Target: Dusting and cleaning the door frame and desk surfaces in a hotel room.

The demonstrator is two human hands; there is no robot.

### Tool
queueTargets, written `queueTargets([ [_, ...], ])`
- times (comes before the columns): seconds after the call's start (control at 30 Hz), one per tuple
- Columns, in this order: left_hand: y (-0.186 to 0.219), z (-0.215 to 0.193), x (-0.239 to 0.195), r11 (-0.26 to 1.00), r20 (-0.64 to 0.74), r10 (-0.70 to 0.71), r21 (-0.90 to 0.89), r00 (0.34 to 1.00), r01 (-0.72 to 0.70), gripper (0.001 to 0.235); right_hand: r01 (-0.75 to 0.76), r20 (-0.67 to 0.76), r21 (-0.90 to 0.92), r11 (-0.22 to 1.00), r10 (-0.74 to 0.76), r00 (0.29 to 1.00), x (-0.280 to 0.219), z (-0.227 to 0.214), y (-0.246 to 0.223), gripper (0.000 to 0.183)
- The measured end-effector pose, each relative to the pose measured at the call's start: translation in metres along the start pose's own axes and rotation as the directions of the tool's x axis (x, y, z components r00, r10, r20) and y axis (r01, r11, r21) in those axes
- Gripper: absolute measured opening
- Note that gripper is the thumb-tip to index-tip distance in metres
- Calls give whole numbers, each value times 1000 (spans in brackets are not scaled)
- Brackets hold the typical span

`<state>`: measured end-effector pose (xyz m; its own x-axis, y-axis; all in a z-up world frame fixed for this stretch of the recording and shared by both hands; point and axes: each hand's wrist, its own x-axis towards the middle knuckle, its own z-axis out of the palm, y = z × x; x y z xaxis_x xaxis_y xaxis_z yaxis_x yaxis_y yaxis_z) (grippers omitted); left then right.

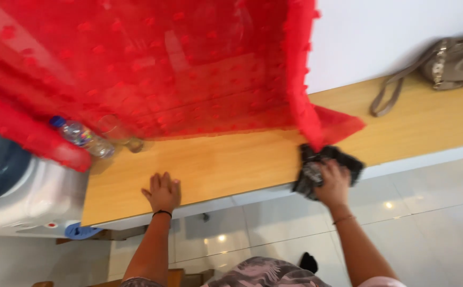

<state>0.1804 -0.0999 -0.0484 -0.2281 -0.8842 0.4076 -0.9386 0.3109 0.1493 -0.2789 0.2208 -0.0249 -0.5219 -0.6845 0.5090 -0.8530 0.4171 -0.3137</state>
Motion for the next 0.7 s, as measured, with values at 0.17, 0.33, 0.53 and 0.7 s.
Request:
queueTargets([
  [0.17, 204, 1, -33, 788, 27, 542, -365, 840, -496, 45, 208, 202, 220, 953, -253, 946, 6, -15, 54, 74],
  [0.33, 361, 3, -55, 625, 108, 718, -535, 687, -569, 50, 93, 134, 172, 981, -117, 984, 33, -39, 187, 70],
  [0.53, 437, -13, -63, 699, 293, 706, -433, 644, -569, 65, -183, -100, 76, 980, 190, 977, 70, -47, 352, 56],
  [0.7, 443, -16, -66, 723, 303, 691, -331, 657, -607, 71, -409, -253, 78, 909, 415, 874, 86, -46, 390, 53],
])
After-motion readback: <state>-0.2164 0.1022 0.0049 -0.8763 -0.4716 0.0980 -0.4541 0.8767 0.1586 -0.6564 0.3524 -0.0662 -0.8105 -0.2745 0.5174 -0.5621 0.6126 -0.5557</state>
